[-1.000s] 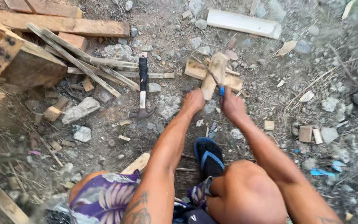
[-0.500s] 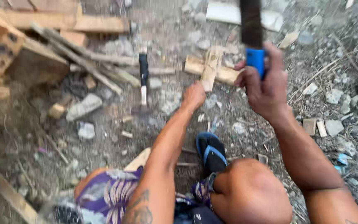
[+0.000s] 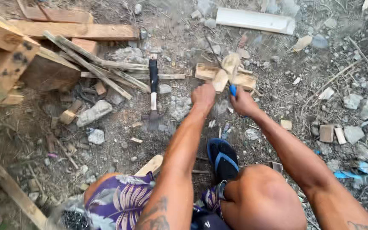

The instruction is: The person cuts small wooden pieces with a hand saw and nails them to a wooden structure using a hammer. The person repeatedly saws wood, picks up nails, and hammers them into place to attach the pieces to the structure.

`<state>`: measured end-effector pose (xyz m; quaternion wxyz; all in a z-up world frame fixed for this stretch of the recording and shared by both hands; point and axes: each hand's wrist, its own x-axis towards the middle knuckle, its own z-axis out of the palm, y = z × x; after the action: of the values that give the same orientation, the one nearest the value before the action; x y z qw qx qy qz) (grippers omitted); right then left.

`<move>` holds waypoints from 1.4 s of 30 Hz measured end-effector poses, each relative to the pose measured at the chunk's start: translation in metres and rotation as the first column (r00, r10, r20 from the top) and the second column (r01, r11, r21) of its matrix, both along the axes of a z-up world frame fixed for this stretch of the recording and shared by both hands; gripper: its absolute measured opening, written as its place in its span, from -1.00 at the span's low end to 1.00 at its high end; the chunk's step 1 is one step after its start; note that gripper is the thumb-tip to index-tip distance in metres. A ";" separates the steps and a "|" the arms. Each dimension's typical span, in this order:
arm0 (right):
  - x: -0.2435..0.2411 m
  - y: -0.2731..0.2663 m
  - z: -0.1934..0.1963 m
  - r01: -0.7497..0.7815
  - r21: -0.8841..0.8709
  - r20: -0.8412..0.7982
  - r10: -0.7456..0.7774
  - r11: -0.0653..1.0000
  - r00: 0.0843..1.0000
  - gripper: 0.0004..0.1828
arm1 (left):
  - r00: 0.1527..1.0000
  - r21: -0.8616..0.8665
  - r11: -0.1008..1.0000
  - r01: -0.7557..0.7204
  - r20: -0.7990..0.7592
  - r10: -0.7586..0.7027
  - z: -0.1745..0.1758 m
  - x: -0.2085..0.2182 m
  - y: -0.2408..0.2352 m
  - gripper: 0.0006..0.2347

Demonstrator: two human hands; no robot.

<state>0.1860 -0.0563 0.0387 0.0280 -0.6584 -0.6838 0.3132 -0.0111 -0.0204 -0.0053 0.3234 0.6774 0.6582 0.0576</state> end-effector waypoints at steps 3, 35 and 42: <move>-0.003 -0.009 0.010 -0.008 0.122 -0.209 0.033 0.993 0.977 -0.65 | 0.997 -0.002 0.997 0.072 0.026 -0.071 0.003 -0.011 -0.001 -0.82; 0.009 0.029 0.064 -0.288 -0.004 0.219 0.282 0.957 0.934 -0.53 | 0.762 0.121 0.987 0.110 0.627 -0.162 0.052 -0.088 0.001 -0.66; -0.038 -0.016 0.056 0.098 -0.454 -0.345 -0.276 0.885 0.897 -0.62 | 0.986 0.202 0.965 0.167 -0.052 -0.160 0.019 -0.032 -0.028 -0.47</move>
<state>0.1478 -0.0725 0.0946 0.0538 -0.6342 -0.5102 0.5784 -0.0433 -0.0486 0.0136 0.2435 0.7603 0.5960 0.0866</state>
